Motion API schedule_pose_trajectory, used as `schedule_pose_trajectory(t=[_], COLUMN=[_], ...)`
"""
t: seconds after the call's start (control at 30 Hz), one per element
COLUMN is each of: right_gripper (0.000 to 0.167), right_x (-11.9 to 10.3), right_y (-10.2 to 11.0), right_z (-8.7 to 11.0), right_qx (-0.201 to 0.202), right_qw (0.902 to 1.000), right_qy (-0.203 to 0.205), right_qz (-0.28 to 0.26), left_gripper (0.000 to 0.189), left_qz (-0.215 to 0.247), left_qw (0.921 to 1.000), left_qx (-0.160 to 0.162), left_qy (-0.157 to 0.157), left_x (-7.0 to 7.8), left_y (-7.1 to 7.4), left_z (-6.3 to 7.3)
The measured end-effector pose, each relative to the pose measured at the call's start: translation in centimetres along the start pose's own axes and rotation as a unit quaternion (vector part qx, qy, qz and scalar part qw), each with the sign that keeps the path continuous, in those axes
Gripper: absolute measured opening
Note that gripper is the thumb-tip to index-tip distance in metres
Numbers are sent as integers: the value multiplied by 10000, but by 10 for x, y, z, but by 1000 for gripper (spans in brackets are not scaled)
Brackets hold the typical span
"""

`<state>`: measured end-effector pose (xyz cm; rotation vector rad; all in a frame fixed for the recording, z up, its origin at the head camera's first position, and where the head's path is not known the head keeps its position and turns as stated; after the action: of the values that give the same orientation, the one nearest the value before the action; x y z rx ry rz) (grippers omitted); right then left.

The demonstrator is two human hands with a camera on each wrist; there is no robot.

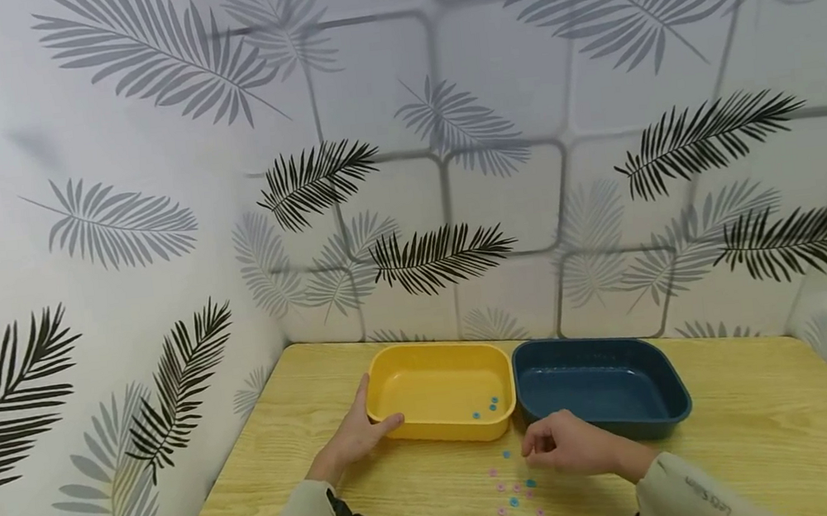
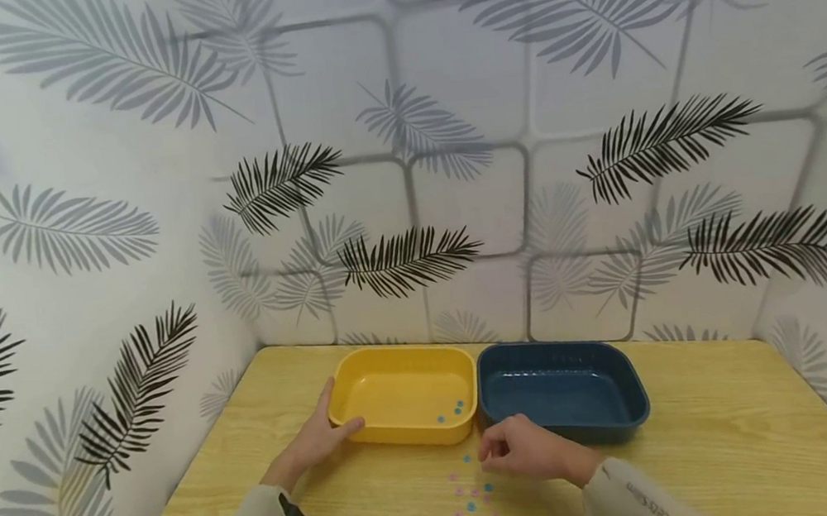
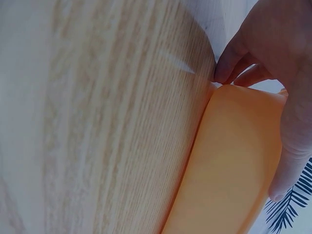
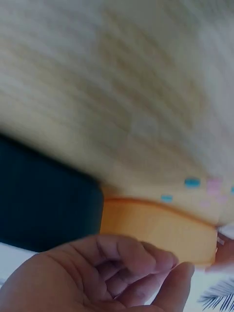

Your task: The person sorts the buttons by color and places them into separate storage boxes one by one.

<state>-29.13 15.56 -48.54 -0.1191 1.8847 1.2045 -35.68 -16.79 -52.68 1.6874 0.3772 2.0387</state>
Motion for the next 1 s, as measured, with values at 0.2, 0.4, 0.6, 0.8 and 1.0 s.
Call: schedule_pose_trajectory(t=[0.2,0.4,0.6,0.8,1.0], right_gripper=[4,8,12,13,7], right_x=[12,16,20,22,21], right_y=[-13,-21,-26,-27,-27], right_z=[4,7,6,3,1], right_qx=[-318,-442,-558,-576,-530], right_qw=[9995,9985,9980,9974,9979], right_qy=[51,305,293,337,294], right_qz=[40,36,27,277,209], left_gripper=[105,104,102,104,105], left_qz=[-74,-5,14,90,78], left_qw=[10000,10000,10000,9999,10000], left_qx=[43,25,0,-24,-23], left_qy=[-18,-25,-13,-74,-52], left_x=[1,1,0,2,5], left_y=[2,1,0,1,1], left_z=[1,2,2,2,5])
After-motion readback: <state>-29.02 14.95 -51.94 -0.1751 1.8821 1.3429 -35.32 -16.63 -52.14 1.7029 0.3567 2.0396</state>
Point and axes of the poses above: each hand's wrist, its own z-axis away from the middle knuckle, its own y-axis out of the back of the hand, x = y × z, the point moved 5 cm from there along -z, towards the middle knuckle, and after that the axes turned 12 degrees about y, right-handed, at the moved point
